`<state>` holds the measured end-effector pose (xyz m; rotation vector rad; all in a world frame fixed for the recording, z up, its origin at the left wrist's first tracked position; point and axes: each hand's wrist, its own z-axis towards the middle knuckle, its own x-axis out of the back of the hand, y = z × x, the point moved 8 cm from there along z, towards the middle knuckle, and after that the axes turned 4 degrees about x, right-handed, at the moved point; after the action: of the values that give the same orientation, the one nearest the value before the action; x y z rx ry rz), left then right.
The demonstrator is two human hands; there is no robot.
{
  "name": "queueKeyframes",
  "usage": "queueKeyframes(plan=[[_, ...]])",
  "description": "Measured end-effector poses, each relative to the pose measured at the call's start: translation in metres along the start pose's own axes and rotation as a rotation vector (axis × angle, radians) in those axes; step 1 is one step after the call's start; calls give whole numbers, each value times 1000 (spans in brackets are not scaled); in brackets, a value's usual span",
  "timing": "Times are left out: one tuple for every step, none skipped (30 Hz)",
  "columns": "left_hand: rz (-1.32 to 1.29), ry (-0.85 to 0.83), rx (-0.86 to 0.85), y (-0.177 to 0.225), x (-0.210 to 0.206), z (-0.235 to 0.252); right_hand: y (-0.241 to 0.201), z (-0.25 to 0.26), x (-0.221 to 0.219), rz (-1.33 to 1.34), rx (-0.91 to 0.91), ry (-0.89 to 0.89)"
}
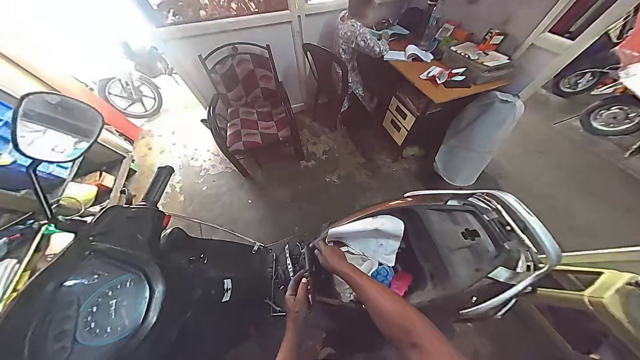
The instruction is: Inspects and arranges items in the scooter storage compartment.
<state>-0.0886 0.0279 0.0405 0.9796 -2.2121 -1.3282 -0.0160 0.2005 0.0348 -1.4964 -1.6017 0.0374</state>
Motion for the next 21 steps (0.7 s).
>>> queueKeyframes(plan=[[75,-5,-60,12,-1,4,-8,1,-8,-95,70,-54],[178,-8,-117,23,-2,7,-12,1,-17,-120,95,-77],[310,-12,-183,36,-4,10,-14,1,-24,-106,90,-65],[462,-35,-251,48,-10,13,-15,0,-28,-75,70,-21],[628,-64,-347,60,-18,19,-16,-1,-29,-48,48,38],[790,-88,-460,71,-29,26,-16,-3,-29,-35,38,93],[939,-123,-564,78,-41,32,-15,-4,-28,-28,27,124],[1075,-176,-630,81,-52,40,-15,-6,-26,-17,12,121],[1182,-250,-658,82,-63,47,-13,-8,-22,5,-4,113],[1251,-321,-674,84,-73,54,-11,-9,-14,32,-34,111],[1269,-378,-677,87,-82,59,-7,-9,-4,58,-64,123],[1242,-410,-659,90,-88,63,-2,-9,5,75,-94,129],[1182,-399,-630,92,-89,67,4,-8,12,69,-120,134],[1110,-356,-577,96,-87,70,9,-8,19,56,-143,147],[1031,-293,-511,98,-81,72,15,-8,25,46,-163,152],[951,-229,-437,98,-72,73,21,-7,30,29,-174,140],[870,-176,-359,96,-63,72,28,-4,34,16,-171,125],[781,-130,-295,90,-52,70,33,1,36,1,-153,112],[708,-83,-244,82,-40,69,36,5,38,-21,-115,109],[651,-49,-196,72,-28,67,36,9,39,-46,-72,112],[608,-23,-157,59,-15,63,35,10,38,-65,-38,112]])
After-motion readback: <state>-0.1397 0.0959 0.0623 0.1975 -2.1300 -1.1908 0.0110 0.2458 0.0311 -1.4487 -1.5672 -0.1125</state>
